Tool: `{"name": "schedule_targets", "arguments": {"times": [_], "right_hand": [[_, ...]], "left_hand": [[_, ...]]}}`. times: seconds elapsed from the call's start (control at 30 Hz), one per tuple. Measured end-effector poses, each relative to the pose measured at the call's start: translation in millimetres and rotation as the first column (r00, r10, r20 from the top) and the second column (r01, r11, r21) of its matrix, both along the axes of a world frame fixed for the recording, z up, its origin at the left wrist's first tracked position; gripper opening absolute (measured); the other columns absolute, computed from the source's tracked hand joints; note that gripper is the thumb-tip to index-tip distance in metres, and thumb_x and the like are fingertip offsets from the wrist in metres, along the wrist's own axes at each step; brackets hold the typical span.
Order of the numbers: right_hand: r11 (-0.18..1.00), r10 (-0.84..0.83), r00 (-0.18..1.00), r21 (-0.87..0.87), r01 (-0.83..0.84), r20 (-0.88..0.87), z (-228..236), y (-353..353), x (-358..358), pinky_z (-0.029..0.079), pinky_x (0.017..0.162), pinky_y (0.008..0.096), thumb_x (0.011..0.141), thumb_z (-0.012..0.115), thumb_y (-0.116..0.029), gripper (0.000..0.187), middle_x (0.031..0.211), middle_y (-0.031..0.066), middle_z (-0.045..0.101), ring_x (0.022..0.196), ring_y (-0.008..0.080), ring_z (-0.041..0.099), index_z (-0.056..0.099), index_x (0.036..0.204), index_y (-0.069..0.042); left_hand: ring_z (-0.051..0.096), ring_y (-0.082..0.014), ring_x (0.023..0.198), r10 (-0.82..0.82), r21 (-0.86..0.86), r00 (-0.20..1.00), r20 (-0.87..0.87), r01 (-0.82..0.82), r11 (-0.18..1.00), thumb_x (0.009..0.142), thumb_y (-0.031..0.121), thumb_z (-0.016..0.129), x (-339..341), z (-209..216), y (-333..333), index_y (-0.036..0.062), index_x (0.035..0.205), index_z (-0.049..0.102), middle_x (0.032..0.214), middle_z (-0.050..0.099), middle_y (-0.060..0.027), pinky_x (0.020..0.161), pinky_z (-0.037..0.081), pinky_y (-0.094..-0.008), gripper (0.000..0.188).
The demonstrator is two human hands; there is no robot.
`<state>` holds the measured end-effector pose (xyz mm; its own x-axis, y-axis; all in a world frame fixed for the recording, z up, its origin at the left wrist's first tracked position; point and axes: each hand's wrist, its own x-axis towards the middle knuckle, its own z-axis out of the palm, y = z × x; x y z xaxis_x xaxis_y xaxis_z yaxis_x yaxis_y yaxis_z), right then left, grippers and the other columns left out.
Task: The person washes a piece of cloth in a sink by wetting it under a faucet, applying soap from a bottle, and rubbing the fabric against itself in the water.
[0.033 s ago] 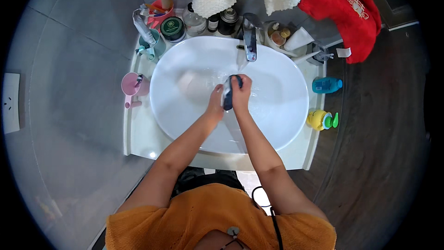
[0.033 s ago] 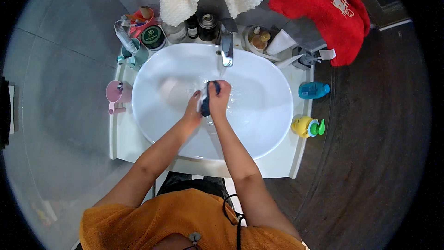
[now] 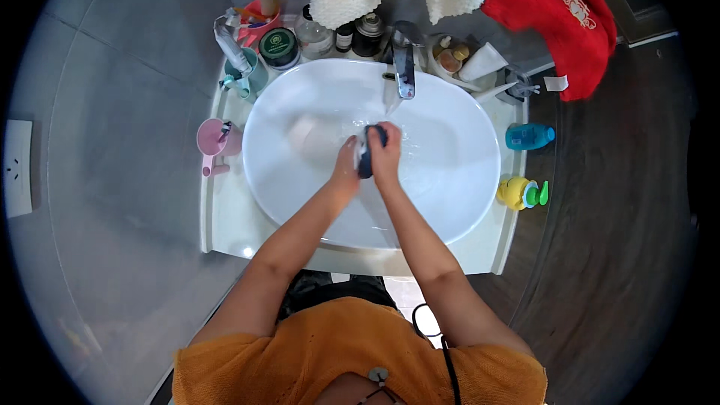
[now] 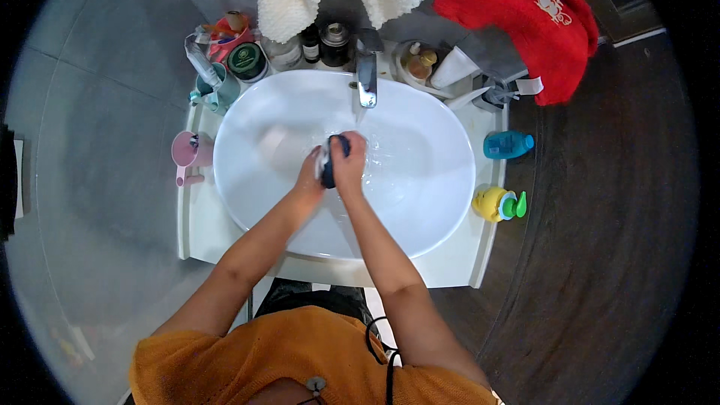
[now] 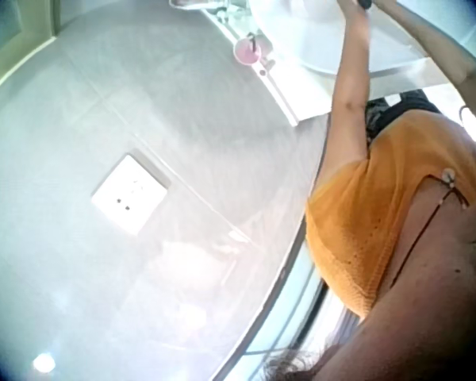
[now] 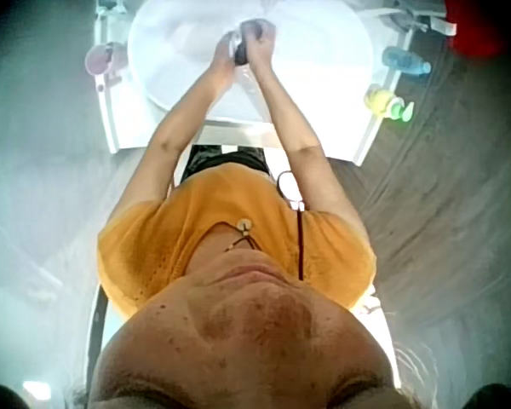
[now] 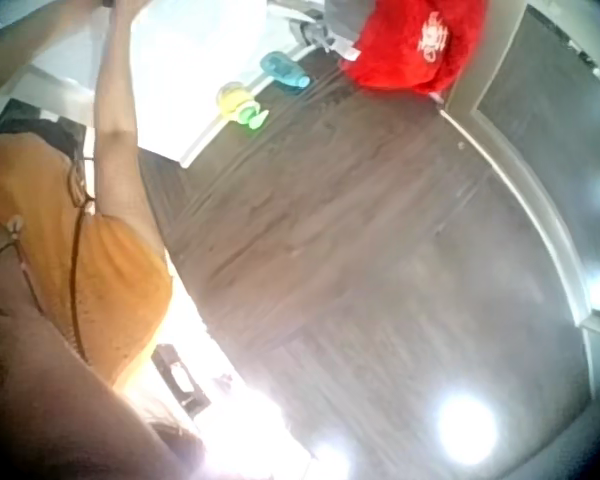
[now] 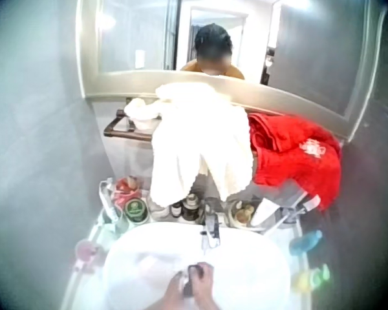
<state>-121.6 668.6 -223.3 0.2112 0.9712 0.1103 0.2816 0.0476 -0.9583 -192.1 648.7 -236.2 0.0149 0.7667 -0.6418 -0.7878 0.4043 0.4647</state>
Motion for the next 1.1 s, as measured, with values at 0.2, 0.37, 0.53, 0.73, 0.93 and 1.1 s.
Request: {"name": "schedule_targets", "arguments": {"times": [0.2, 0.37, 0.53, 0.73, 0.93, 1.1], "right_hand": [[0.992, 0.109, 0.982, -0.039, -0.117, -0.154, 9, -26, -16, 0.041, 0.072, 0.0322, 0.075, 0.062, -0.007, 0.014, 0.076, 0.011, 0.052, 0.075, 0.0224, 0.051, 0.05, 0.072, 0.0], [0.996, 0.013, 0.971, -0.087, -0.034, -0.239, 7, -23, -8, 0.041, 0.074, 0.031, 0.076, 0.061, -0.005, 0.011, 0.082, 0.0119, 0.054, 0.076, 0.0232, 0.053, 0.052, 0.072, -0.001], [0.995, -0.007, 1.0, -0.095, 0.004, -0.03, 17, -31, -18, 0.042, 0.064, 0.0308, 0.079, 0.059, -0.014, 0.017, 0.071, 0.0108, 0.053, 0.066, 0.025, 0.051, 0.051, 0.072, -0.001], [0.965, 0.054, 0.966, -0.261, 0.014, 0.254, -31, -12, 65, 0.041, 0.059, 0.0276, 0.086, 0.053, -0.02, 0.02, 0.071, 0.0079, 0.059, 0.063, 0.0122, 0.05, 0.052, 0.075, -0.003], [0.948, 0.201, 0.954, 0.201, -0.246, 0.222, 14, -18, 107, 0.042, 0.077, 0.0279, 0.085, 0.054, -0.013, 0.009, 0.104, 0.0095, 0.057, 0.09, 0.0171, 0.053, 0.053, 0.084, -0.004], [0.994, 0.082, 0.975, -0.09, -0.065, 0.207, -28, -11, 114, 0.046, 0.071, 0.0286, 0.083, 0.056, -0.016, 0.018, 0.108, 0.0088, 0.054, 0.095, 0.0219, 0.052, 0.057, 0.098, -0.008]], "left_hand": [[0.058, -0.0167, 0.077, 0.042, 0.171, 0.999, 0.004, -0.042, 0.984, 0.09, 0.023, 0.039, -14, 12, -21, 0.0048, 0.093, 0.054, 0.085, 0.056, -0.0056, 0.068, 0.047, -0.0299, 0.023], [0.059, -0.0156, 0.076, 0.042, 0.09, 0.998, -0.048, -0.038, 0.995, 0.09, 0.028, 0.039, -10, 3, -22, 0.0093, 0.097, 0.053, 0.086, 0.058, -0.0038, 0.068, 0.048, -0.0295, 0.024], [0.055, -0.0151, 0.07, -0.03, 0.13, 0.997, 0.075, 0.02, 0.991, 0.086, 0.026, 0.043, -13, 0, -41, 0.0042, 0.086, 0.055, 0.08, 0.055, -0.0044, 0.063, 0.045, -0.0278, 0.025], [0.049, -0.0088, 0.065, -0.336, -0.12, 0.912, -0.237, 0.316, 0.941, 0.084, 0.026, 0.052, -3, 46, -33, 0.0079, 0.083, 0.057, 0.072, 0.052, 0.0011, 0.053, 0.039, -0.0253, 0.019], [0.048, -0.0092, 0.079, -0.023, 0.205, 0.865, -0.501, 0.144, 0.968, 0.079, 0.027, 0.058, -48, 8, -19, 0.0094, 0.083, 0.057, 0.076, 0.052, 0.002, 0.074, 0.035, -0.0248, 0.018], [0.046, -0.0122, 0.09, -0.1, 0.115, 0.886, -0.452, 0.169, 0.979, 0.073, 0.018, 0.059, -59, -24, -20, 0.0079, 0.087, 0.06, 0.087, 0.055, -0.0006, 0.085, 0.03, -0.026, 0.017]]}}
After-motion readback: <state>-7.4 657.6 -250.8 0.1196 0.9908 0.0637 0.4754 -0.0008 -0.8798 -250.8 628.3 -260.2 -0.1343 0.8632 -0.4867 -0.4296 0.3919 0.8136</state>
